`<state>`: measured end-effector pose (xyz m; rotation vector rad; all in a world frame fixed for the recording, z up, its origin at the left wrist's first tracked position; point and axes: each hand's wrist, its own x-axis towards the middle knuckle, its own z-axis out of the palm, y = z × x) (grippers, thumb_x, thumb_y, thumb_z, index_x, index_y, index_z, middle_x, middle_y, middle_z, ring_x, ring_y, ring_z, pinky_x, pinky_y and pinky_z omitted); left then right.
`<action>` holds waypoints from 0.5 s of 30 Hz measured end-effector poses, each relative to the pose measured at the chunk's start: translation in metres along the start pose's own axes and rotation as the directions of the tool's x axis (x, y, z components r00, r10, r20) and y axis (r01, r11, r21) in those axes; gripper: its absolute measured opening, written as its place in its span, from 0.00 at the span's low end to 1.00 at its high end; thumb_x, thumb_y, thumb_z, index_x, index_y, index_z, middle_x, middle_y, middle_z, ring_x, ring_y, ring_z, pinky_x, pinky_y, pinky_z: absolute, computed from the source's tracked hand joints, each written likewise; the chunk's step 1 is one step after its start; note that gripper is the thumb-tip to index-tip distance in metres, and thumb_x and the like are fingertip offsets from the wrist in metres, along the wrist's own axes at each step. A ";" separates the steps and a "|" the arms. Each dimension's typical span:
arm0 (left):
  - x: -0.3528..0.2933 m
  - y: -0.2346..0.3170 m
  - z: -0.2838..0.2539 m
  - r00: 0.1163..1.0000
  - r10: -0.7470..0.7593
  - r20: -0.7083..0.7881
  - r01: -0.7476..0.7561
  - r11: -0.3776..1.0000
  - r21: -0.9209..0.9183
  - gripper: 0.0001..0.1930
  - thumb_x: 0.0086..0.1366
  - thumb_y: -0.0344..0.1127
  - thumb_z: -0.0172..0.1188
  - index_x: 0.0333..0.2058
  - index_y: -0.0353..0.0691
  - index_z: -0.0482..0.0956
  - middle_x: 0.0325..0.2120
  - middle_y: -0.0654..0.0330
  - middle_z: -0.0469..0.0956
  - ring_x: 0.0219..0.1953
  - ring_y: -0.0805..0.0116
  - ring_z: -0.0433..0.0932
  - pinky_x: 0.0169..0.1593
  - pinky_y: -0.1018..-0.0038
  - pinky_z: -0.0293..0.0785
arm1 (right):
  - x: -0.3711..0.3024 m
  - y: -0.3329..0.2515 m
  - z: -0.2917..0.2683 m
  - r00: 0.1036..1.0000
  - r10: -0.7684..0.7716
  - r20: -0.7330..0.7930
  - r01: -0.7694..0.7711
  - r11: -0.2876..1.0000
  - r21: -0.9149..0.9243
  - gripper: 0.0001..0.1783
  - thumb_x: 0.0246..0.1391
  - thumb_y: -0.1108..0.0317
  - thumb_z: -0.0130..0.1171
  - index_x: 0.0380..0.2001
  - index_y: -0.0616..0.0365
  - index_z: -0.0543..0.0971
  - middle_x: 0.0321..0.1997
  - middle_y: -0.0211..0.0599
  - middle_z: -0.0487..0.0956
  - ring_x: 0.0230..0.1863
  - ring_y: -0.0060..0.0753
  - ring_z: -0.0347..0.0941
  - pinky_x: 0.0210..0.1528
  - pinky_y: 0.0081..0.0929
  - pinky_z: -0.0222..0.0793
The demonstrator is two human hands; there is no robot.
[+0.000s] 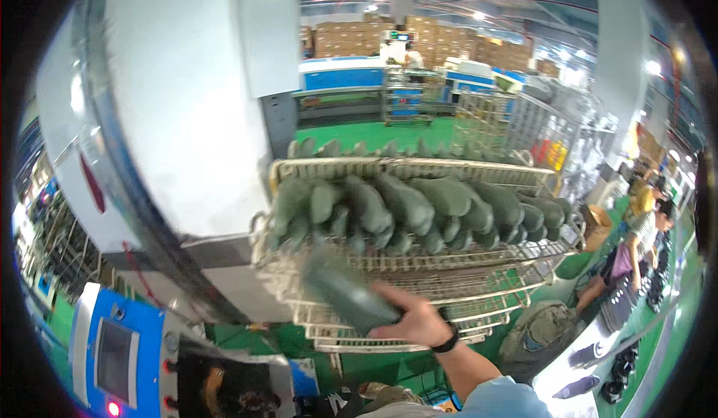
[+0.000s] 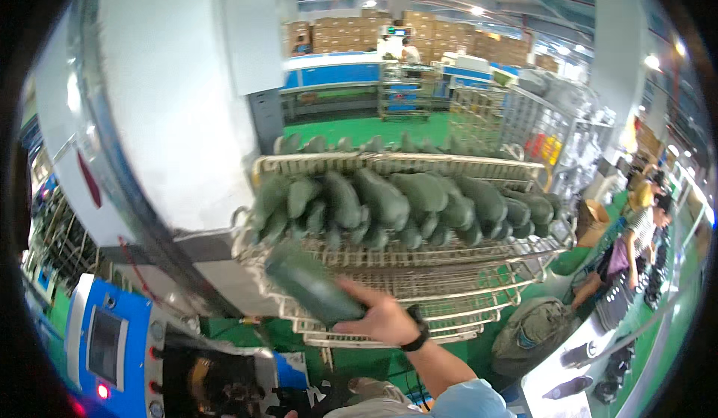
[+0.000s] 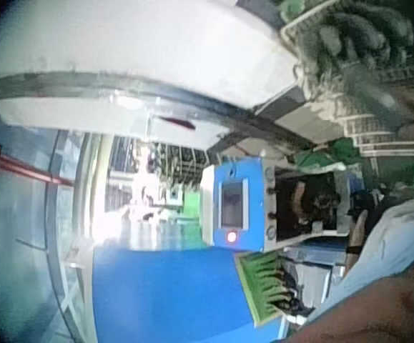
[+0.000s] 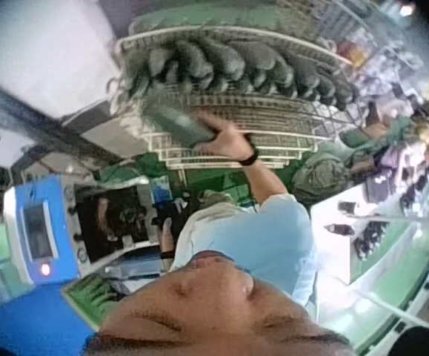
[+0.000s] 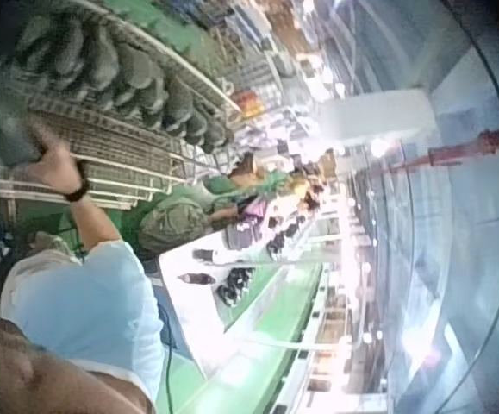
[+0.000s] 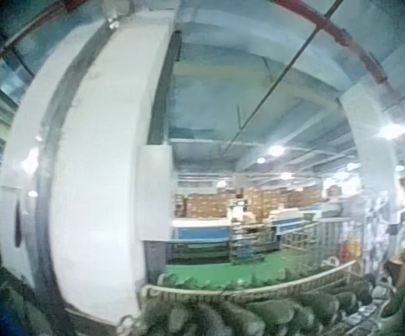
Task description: Operating a heat treatment or molding machine to process shoe components.
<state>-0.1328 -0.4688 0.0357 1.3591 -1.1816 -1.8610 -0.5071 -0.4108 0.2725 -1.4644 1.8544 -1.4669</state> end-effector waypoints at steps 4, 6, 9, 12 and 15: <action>0.062 -0.015 0.017 0.983 -0.154 0.104 0.163 0.982 -0.092 0.22 0.67 0.45 0.63 0.52 0.33 0.81 0.50 0.58 0.79 0.49 0.67 0.76 0.54 0.68 0.72 | -0.028 -0.002 -0.132 0.799 -0.092 -0.595 -0.028 0.982 -0.189 0.45 0.47 0.73 0.72 0.69 0.61 0.64 0.68 0.51 0.70 0.70 0.39 0.64 0.68 0.31 0.60; 0.071 0.015 0.041 0.974 -0.201 0.107 0.195 0.979 0.058 0.25 0.67 0.47 0.63 0.54 0.33 0.80 0.53 0.56 0.78 0.52 0.64 0.76 0.56 0.67 0.71 | -0.040 -0.002 -0.191 0.680 -0.127 -0.722 -0.169 0.931 -0.323 0.44 0.49 0.75 0.67 0.70 0.61 0.62 0.66 0.52 0.72 0.67 0.41 0.69 0.64 0.32 0.65; 0.085 0.049 0.057 0.973 -0.202 0.108 0.160 0.937 0.309 0.29 0.66 0.52 0.62 0.56 0.34 0.78 0.57 0.53 0.77 0.57 0.58 0.74 0.60 0.65 0.69 | -0.029 -0.007 -0.255 0.587 0.011 -0.809 -0.449 0.837 -0.314 0.43 0.50 0.72 0.64 0.70 0.63 0.60 0.48 0.58 0.82 0.46 0.45 0.82 0.49 0.36 0.74; 0.074 0.091 0.100 0.976 -0.129 0.174 0.011 0.832 0.554 0.32 0.64 0.53 0.63 0.59 0.33 0.75 0.58 0.50 0.75 0.59 0.50 0.71 0.61 0.62 0.67 | -0.032 0.036 -0.328 0.601 -0.118 -0.790 -0.567 0.634 -0.526 0.34 0.47 0.61 0.69 0.57 0.64 0.77 0.39 0.54 0.84 0.37 0.43 0.83 0.44 0.32 0.75; 0.076 0.110 0.124 0.972 -0.151 0.181 0.027 0.835 0.549 0.35 0.61 0.51 0.66 0.57 0.27 0.74 0.52 0.45 0.77 0.55 0.51 0.73 0.55 0.59 0.71 | -0.025 0.066 -0.360 0.676 -0.020 -0.737 -0.583 0.596 -0.551 0.26 0.47 0.58 0.70 0.48 0.63 0.83 0.36 0.50 0.85 0.36 0.38 0.83 0.44 0.29 0.75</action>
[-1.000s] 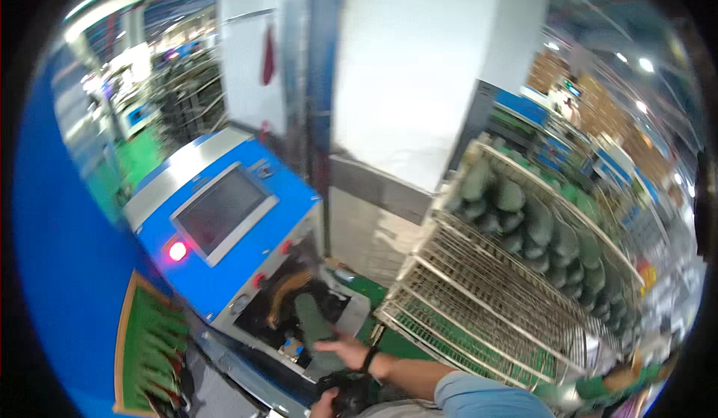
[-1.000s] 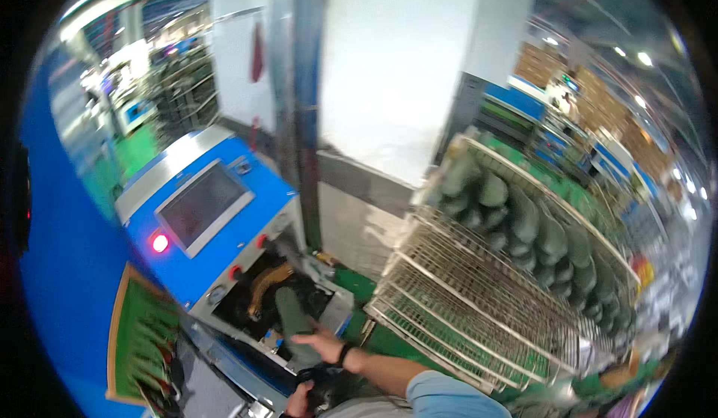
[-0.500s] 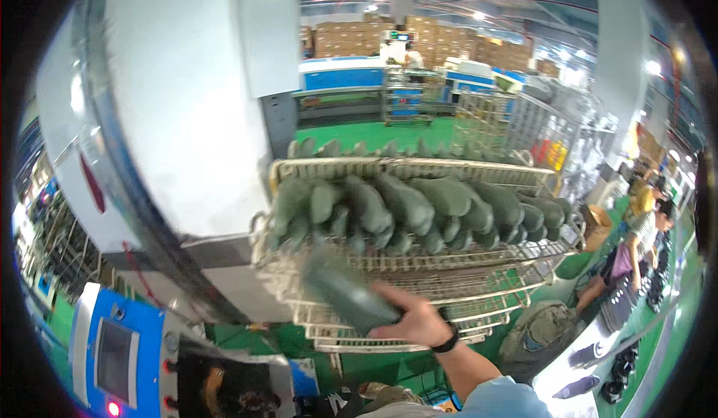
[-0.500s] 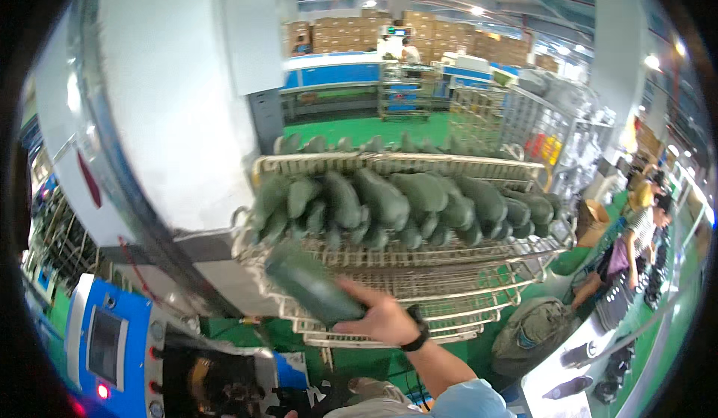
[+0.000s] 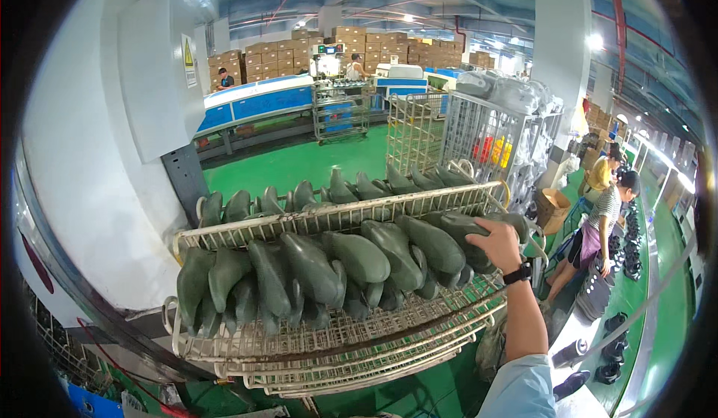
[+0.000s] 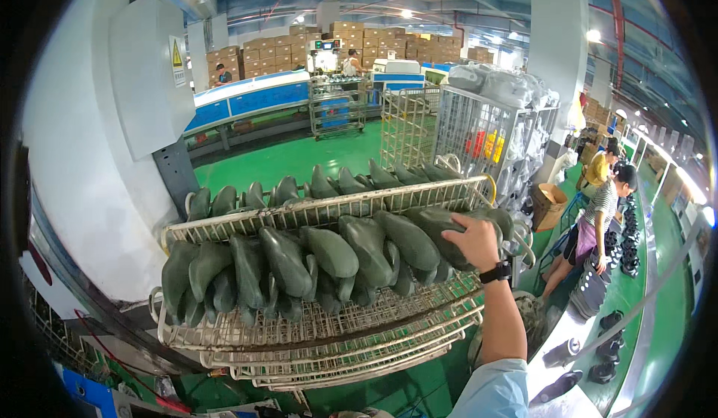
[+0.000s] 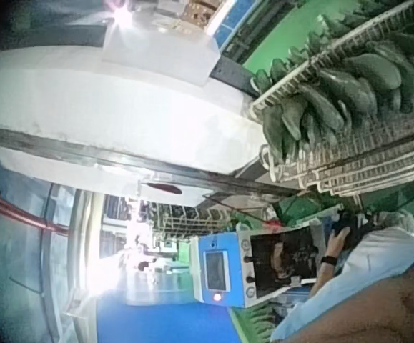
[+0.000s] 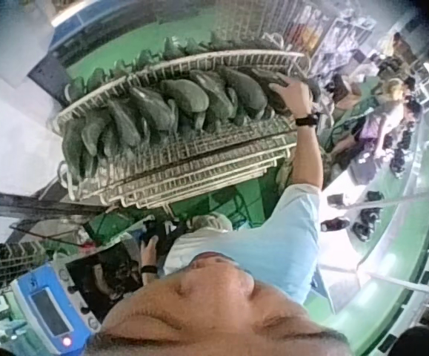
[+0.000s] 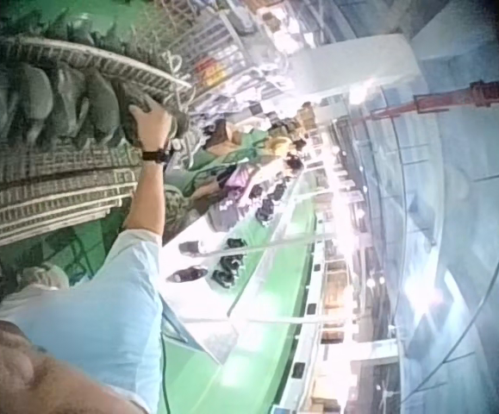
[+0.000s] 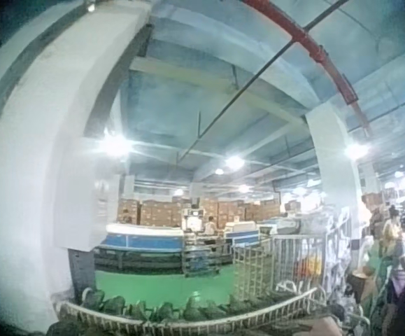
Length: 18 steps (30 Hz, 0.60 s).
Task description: Operating a heat treatment or molding machine to process shoe components.
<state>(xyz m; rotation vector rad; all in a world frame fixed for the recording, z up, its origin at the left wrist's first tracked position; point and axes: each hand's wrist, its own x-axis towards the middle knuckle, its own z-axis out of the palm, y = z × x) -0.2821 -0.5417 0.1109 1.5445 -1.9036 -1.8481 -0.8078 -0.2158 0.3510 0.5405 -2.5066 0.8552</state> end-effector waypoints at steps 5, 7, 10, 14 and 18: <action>0.018 -0.040 -0.022 0.997 -0.027 -0.067 0.020 0.994 -0.105 0.29 0.59 0.47 0.69 0.51 0.29 0.79 0.44 0.51 0.81 0.42 0.60 0.77 0.46 0.65 0.73 | 0.015 0.027 0.021 0.995 0.067 -0.068 -0.047 0.965 0.260 0.21 0.57 0.57 0.65 0.47 0.61 0.84 0.37 0.45 0.86 0.39 0.30 0.83 0.45 0.25 0.74; 0.007 -0.079 -0.052 0.997 -0.064 0.044 0.071 0.978 -0.196 0.25 0.58 0.45 0.70 0.48 0.31 0.81 0.41 0.57 0.82 0.39 0.64 0.77 0.40 0.66 0.74 | 0.015 0.022 0.044 0.998 0.068 -0.010 -0.065 0.980 0.188 0.26 0.62 0.58 0.59 0.57 0.65 0.76 0.54 0.53 0.81 0.52 0.45 0.78 0.57 0.34 0.70; -0.059 -0.045 -0.076 0.992 -0.025 -0.126 -0.001 0.978 -0.207 0.23 0.61 0.43 0.65 0.52 0.36 0.79 0.42 0.59 0.80 0.40 0.66 0.76 0.45 0.68 0.75 | -0.009 -0.010 0.074 0.822 -0.039 -0.568 -0.114 0.966 -0.232 0.20 0.66 0.62 0.55 0.51 0.69 0.77 0.52 0.54 0.80 0.56 0.54 0.75 0.60 0.42 0.68; -0.143 -0.147 -0.117 0.904 0.141 -0.403 -0.323 0.844 -0.429 0.21 0.62 0.46 0.58 0.45 0.34 0.79 0.40 0.59 0.79 0.41 0.64 0.76 0.47 0.69 0.74 | -0.099 -0.165 0.123 0.929 0.035 -0.369 0.185 0.819 0.543 0.18 0.67 0.67 0.53 0.54 0.67 0.77 0.50 0.48 0.82 0.50 0.45 0.79 0.57 0.37 0.74; -0.285 -0.261 -0.085 0.599 -0.136 -0.789 -0.725 0.326 -0.607 0.24 0.54 0.31 0.64 0.52 0.35 0.76 0.45 0.57 0.78 0.48 0.64 0.76 0.53 0.69 0.73 | -0.198 -0.284 0.196 0.379 -0.907 0.185 0.509 0.371 0.777 0.15 0.69 0.64 0.54 0.38 0.63 0.84 0.38 0.41 0.85 0.25 0.29 0.74 0.28 0.28 0.69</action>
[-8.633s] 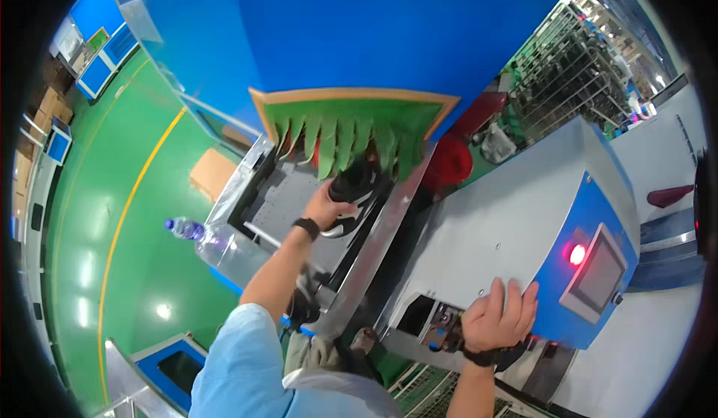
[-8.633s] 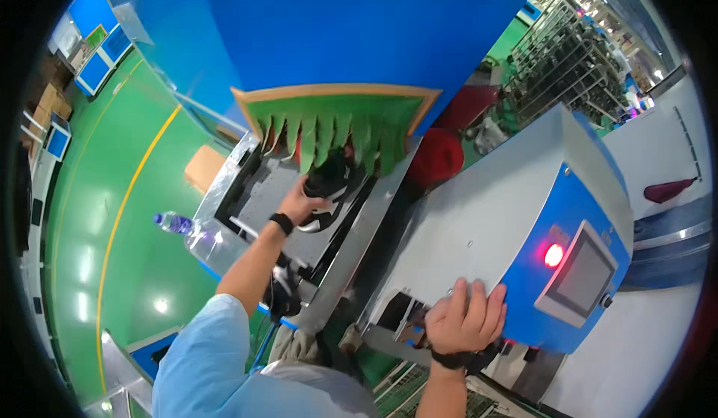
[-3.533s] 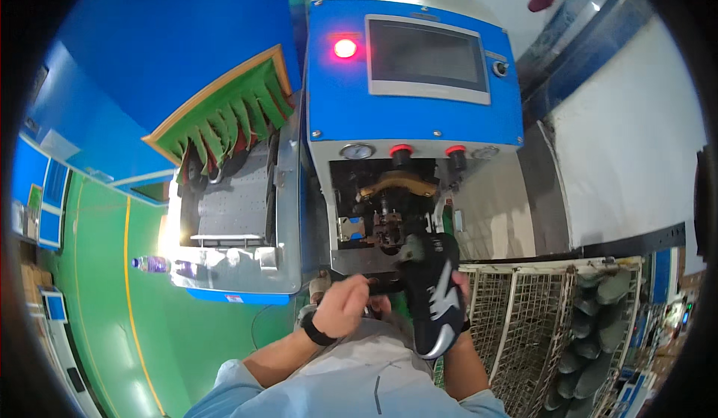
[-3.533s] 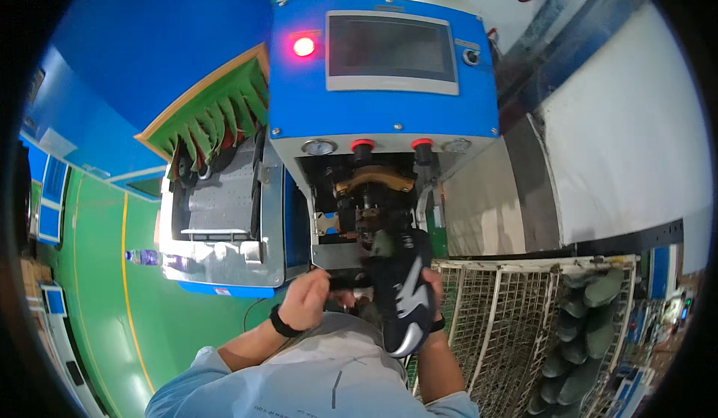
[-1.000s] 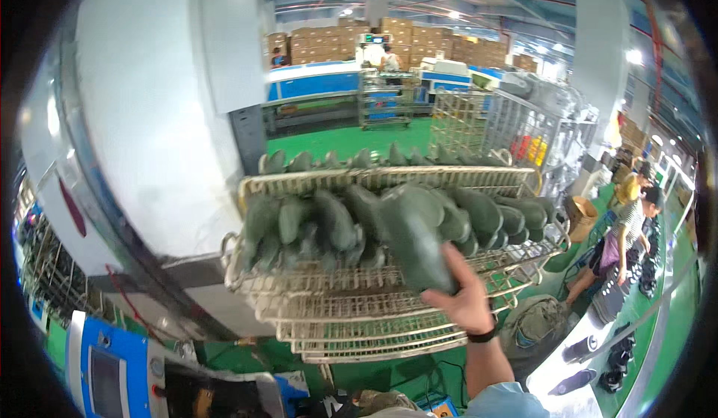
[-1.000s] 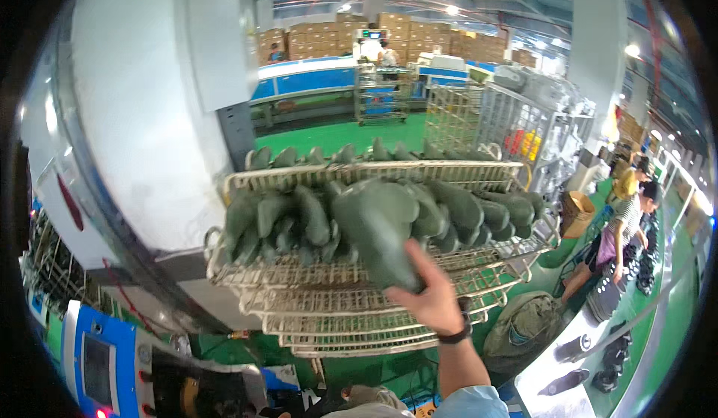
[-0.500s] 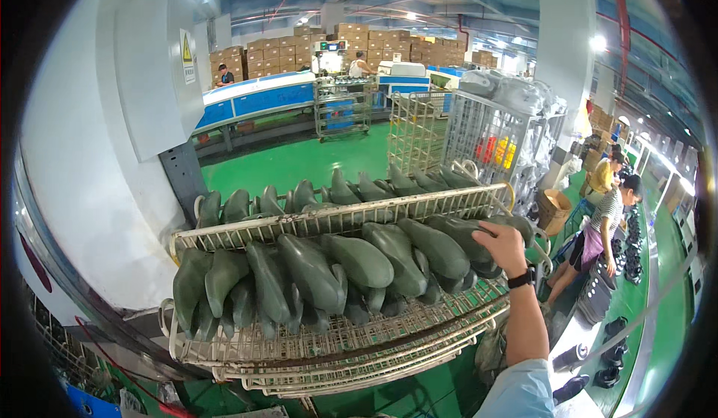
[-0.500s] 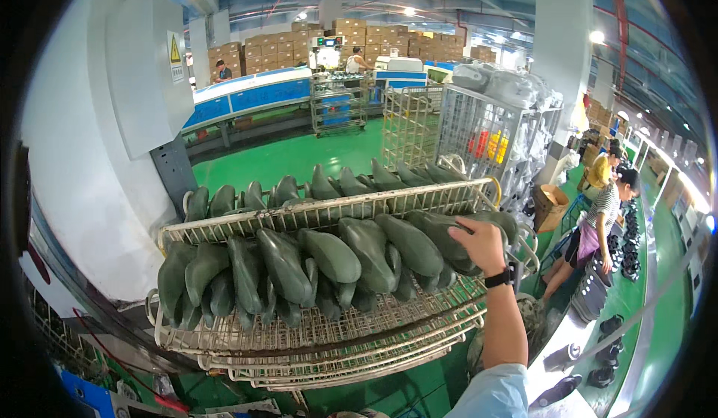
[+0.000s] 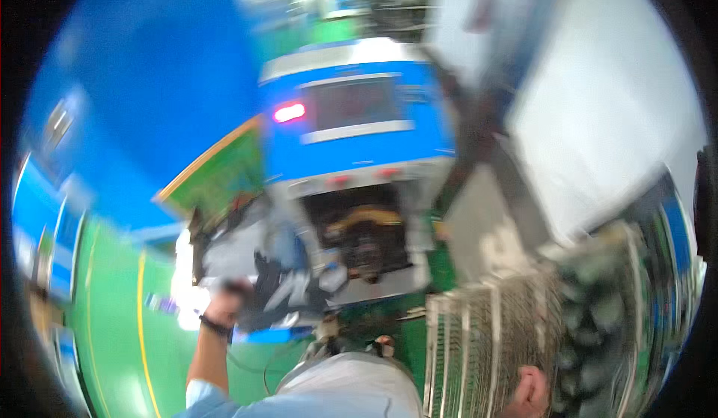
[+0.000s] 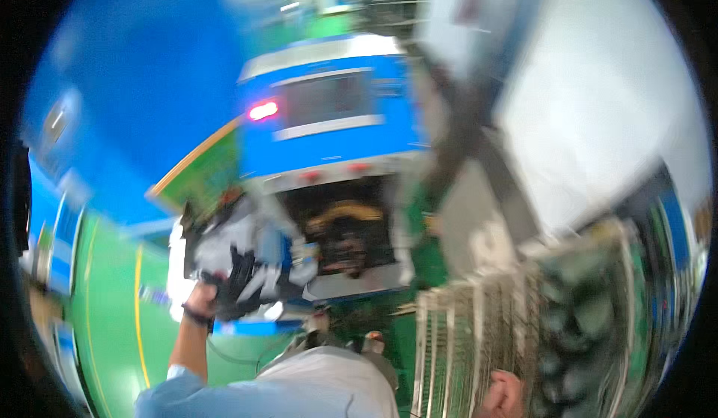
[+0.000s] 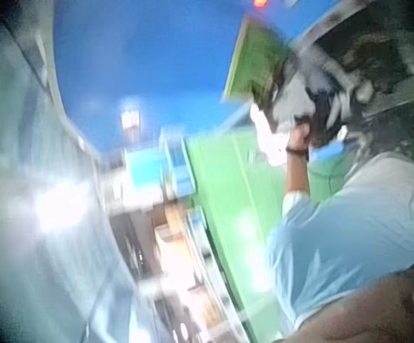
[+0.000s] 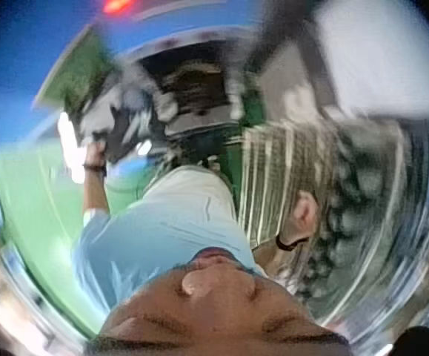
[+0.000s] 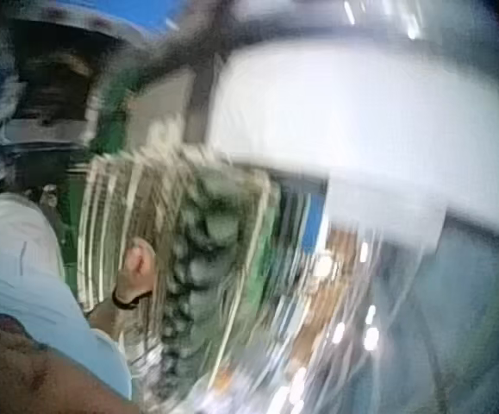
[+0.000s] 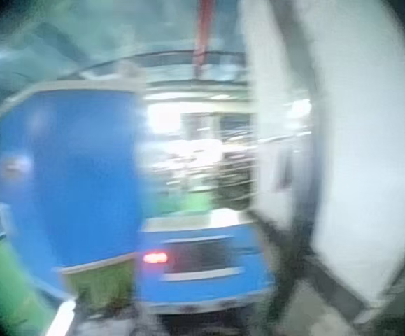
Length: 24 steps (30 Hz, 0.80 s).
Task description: Operating a heat treatment or molding machine to process shoe components.
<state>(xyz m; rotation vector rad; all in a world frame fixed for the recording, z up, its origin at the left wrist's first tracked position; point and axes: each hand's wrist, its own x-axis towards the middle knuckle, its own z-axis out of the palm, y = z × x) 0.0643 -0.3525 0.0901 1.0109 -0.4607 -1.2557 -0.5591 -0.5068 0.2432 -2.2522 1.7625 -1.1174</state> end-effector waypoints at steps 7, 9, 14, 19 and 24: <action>-0.109 -0.017 -0.152 0.601 0.216 -0.769 0.668 0.392 0.632 0.28 0.49 0.51 0.71 0.43 0.35 0.84 0.43 0.45 0.83 0.48 0.52 0.81 0.52 0.62 0.75 | 0.099 -0.174 0.197 0.584 -0.575 0.573 0.302 0.809 0.504 0.14 0.59 0.72 0.60 0.47 0.67 0.80 0.46 0.53 0.82 0.47 0.55 0.79 0.51 0.41 0.77; -0.113 -0.058 -0.187 0.548 0.224 -0.806 0.716 0.371 0.591 0.24 0.49 0.50 0.67 0.38 0.35 0.85 0.38 0.45 0.84 0.42 0.49 0.83 0.47 0.60 0.77 | 0.127 -0.240 0.231 0.637 -0.650 0.415 0.425 0.745 0.514 0.19 0.56 0.75 0.61 0.52 0.70 0.78 0.57 0.57 0.77 0.58 0.56 0.73 0.60 0.44 0.70; -0.070 -0.027 -0.158 0.224 0.173 -0.959 0.957 0.146 0.250 0.22 0.60 0.52 0.60 0.39 0.39 0.86 0.41 0.44 0.83 0.46 0.43 0.81 0.49 0.56 0.78 | 0.179 -0.375 0.324 0.621 -0.782 0.061 0.739 0.609 0.288 0.32 0.55 0.71 0.61 0.62 0.71 0.69 0.68 0.56 0.68 0.71 0.58 0.61 0.70 0.51 0.55; 0.032 -0.004 -0.277 0.419 0.466 -0.779 0.544 0.558 0.626 0.31 0.59 0.46 0.67 0.56 0.35 0.73 0.55 0.46 0.76 0.60 0.48 0.73 0.61 0.60 0.70 | 0.172 -0.398 0.382 0.620 -0.777 0.112 0.783 0.622 -0.018 0.29 0.62 0.61 0.54 0.60 0.71 0.71 0.68 0.58 0.68 0.69 0.61 0.63 0.70 0.51 0.56; 0.165 0.029 -0.409 0.341 0.552 -0.761 0.410 0.640 0.649 0.44 0.48 0.38 0.74 0.63 0.32 0.65 0.58 0.44 0.73 0.60 0.52 0.73 0.63 0.64 0.68 | 0.168 -0.396 0.384 0.585 -0.787 0.196 0.807 0.588 -0.048 0.29 0.60 0.69 0.50 0.62 0.74 0.68 0.68 0.66 0.65 0.69 0.70 0.61 0.70 0.57 0.55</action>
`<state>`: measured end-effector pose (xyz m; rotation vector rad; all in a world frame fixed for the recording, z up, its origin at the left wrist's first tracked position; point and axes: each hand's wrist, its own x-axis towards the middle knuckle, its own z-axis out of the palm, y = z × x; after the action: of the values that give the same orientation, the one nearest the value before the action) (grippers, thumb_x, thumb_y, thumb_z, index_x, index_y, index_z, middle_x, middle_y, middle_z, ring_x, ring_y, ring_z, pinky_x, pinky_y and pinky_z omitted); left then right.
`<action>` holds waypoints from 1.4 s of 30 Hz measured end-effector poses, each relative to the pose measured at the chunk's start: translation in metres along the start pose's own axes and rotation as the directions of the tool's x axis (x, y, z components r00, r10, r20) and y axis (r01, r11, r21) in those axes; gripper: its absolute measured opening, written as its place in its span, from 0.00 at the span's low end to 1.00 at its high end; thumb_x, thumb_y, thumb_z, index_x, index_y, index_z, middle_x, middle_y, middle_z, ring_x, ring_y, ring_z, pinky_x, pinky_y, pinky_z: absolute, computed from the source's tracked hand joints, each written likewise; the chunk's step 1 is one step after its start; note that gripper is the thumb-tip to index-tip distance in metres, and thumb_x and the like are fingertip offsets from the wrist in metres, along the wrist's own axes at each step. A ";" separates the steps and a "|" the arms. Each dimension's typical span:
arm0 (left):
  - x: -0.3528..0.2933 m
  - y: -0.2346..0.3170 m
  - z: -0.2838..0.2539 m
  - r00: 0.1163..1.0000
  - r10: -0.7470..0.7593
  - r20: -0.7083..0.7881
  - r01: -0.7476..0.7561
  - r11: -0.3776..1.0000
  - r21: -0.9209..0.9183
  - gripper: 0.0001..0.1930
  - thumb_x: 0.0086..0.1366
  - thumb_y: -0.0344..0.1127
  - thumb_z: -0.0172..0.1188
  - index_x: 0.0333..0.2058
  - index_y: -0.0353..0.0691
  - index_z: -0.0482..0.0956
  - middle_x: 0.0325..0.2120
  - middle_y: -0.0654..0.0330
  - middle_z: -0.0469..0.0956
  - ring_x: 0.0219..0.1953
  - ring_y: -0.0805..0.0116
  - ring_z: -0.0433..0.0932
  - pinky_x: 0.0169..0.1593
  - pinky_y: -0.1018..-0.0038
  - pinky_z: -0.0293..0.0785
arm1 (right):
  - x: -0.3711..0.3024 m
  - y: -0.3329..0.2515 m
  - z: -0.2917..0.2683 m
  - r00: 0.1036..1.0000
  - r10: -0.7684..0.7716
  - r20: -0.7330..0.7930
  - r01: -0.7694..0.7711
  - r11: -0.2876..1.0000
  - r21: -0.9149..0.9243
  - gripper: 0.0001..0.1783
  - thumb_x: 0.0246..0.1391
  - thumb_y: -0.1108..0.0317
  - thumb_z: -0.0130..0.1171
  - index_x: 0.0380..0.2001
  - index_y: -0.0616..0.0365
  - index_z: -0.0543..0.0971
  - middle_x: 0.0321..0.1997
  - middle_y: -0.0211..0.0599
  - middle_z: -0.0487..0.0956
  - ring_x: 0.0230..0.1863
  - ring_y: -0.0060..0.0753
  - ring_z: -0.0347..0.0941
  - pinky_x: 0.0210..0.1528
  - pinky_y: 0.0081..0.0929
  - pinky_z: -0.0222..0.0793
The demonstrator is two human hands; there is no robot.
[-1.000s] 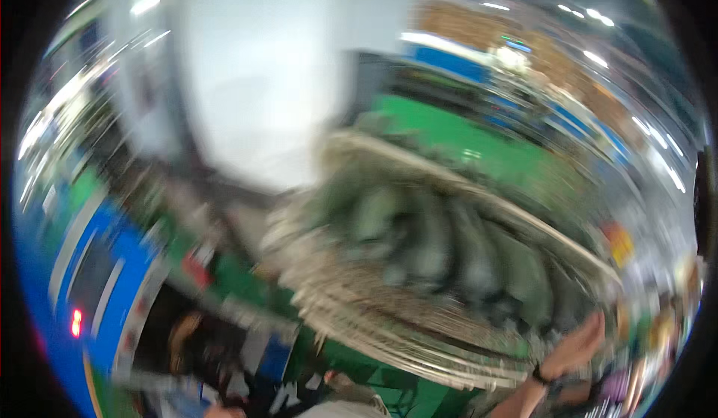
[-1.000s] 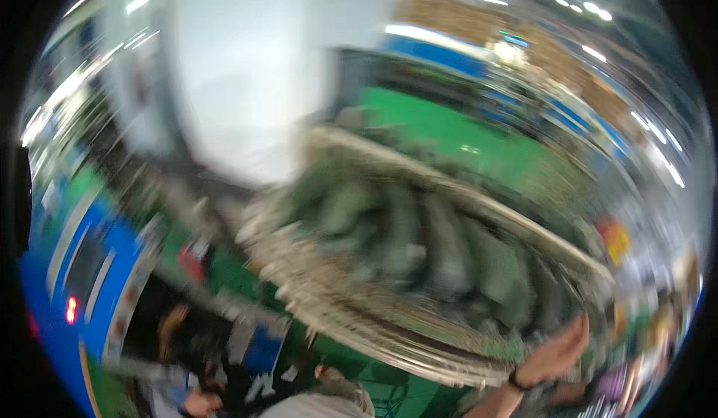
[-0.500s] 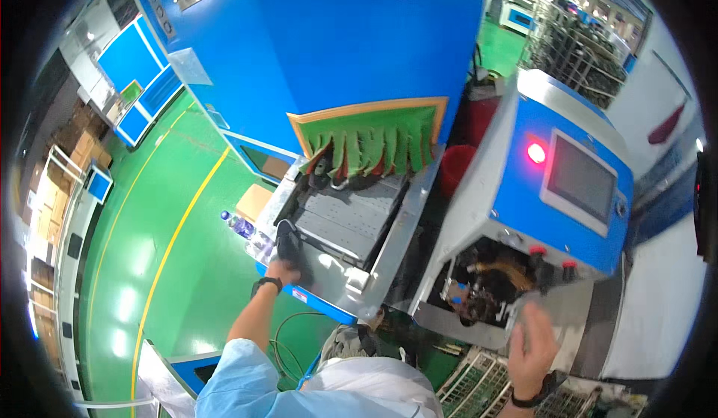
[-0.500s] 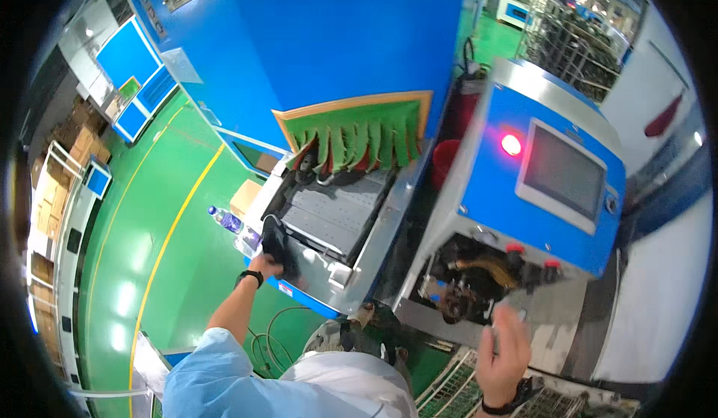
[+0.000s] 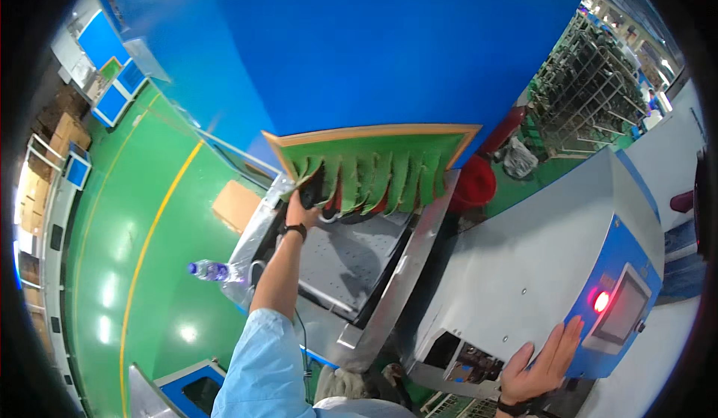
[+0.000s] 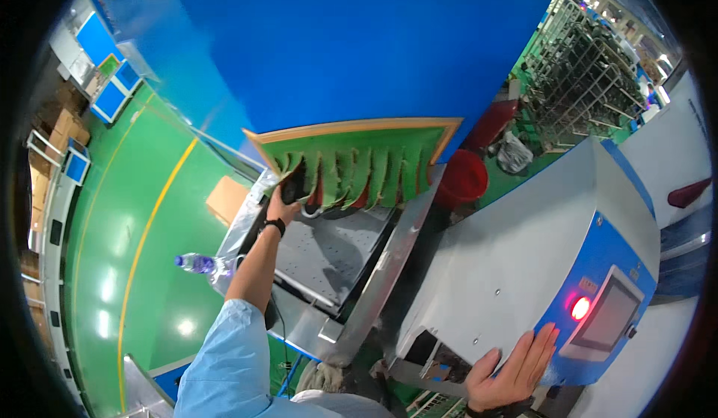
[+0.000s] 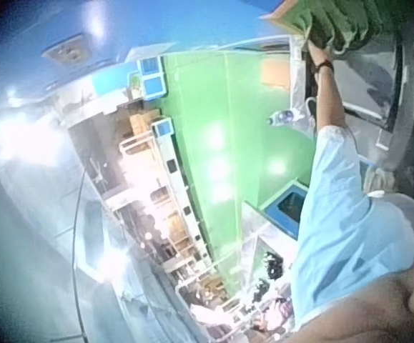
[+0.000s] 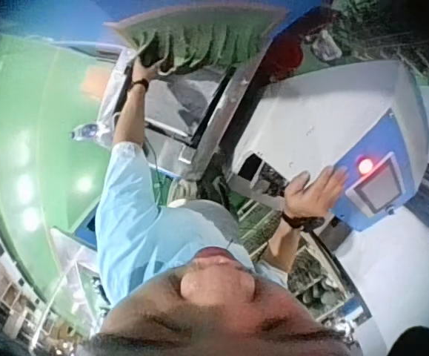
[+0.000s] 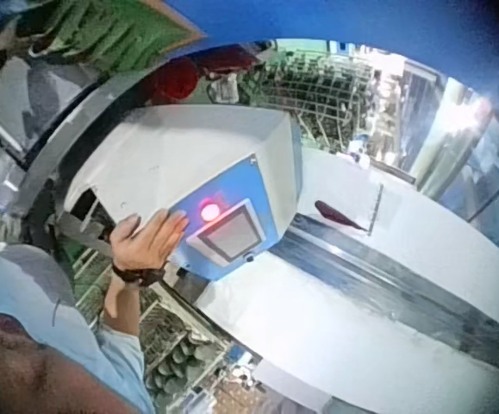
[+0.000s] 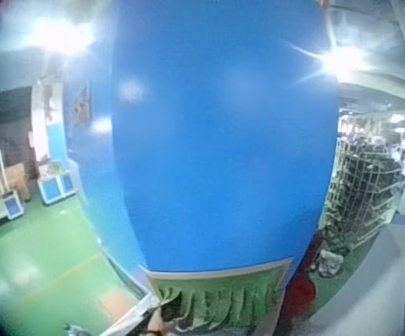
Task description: Operating a heat treatment or molding machine to process shoe components.
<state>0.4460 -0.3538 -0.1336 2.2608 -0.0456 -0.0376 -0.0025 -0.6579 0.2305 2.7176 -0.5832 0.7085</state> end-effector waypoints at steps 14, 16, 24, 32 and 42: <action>-0.061 0.004 -0.055 0.858 -0.404 0.318 0.504 0.786 -0.359 0.15 0.59 0.38 0.65 0.40 0.34 0.80 0.32 0.54 0.83 0.33 0.57 0.85 0.31 0.56 0.84 | 0.011 -0.003 -0.002 0.997 0.011 -0.072 -0.011 1.000 -0.009 0.31 0.54 0.65 0.52 0.61 0.67 0.70 0.67 0.62 0.68 0.66 0.66 0.65 0.68 0.56 0.58; -0.124 0.040 -0.088 0.826 -0.318 0.466 0.547 0.653 -0.524 0.12 0.61 0.36 0.63 0.39 0.33 0.80 0.30 0.56 0.83 0.30 0.60 0.85 0.29 0.58 0.84 | 0.015 -0.008 -0.004 0.995 0.030 -0.100 -0.029 1.000 0.012 0.31 0.50 0.67 0.58 0.59 0.66 0.71 0.66 0.60 0.69 0.67 0.64 0.65 0.69 0.57 0.57; -0.349 0.214 -0.209 0.423 -0.056 0.905 0.823 0.443 -0.357 0.14 0.66 0.38 0.58 0.38 0.28 0.80 0.32 0.51 0.83 0.28 0.60 0.83 0.30 0.65 0.79 | -0.097 -0.067 -0.013 0.877 -0.438 -0.198 0.468 0.683 0.561 0.20 0.60 0.66 0.61 0.55 0.45 0.75 0.62 0.38 0.76 0.67 0.43 0.66 0.72 0.55 0.50; -0.464 0.248 -0.147 0.411 0.345 0.844 0.271 0.838 -0.474 0.43 0.57 0.36 0.73 0.67 0.33 0.59 0.57 0.55 0.74 0.60 0.64 0.71 0.63 0.65 0.67 | -0.151 0.017 -0.067 0.900 -0.019 0.436 -0.421 -0.301 0.856 0.71 0.32 0.76 0.79 0.75 0.62 0.43 0.66 0.47 0.68 0.61 0.42 0.71 0.61 0.39 0.70; -0.525 0.279 -0.061 0.045 0.443 0.896 -0.341 0.849 -0.403 0.14 0.61 0.44 0.71 0.34 0.38 0.84 0.28 0.61 0.82 0.37 0.70 0.81 0.41 0.73 0.75 | -0.332 0.094 -0.008 0.358 -0.509 0.783 -0.483 -0.819 -0.311 0.25 0.54 0.62 0.55 0.51 0.70 0.77 0.47 0.51 0.83 0.48 0.44 0.81 0.56 0.39 0.76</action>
<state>-0.0815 -0.4603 0.1260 1.6201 -1.3790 -1.2277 -0.3127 -0.6345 0.0811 -0.1553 0.5836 0.1103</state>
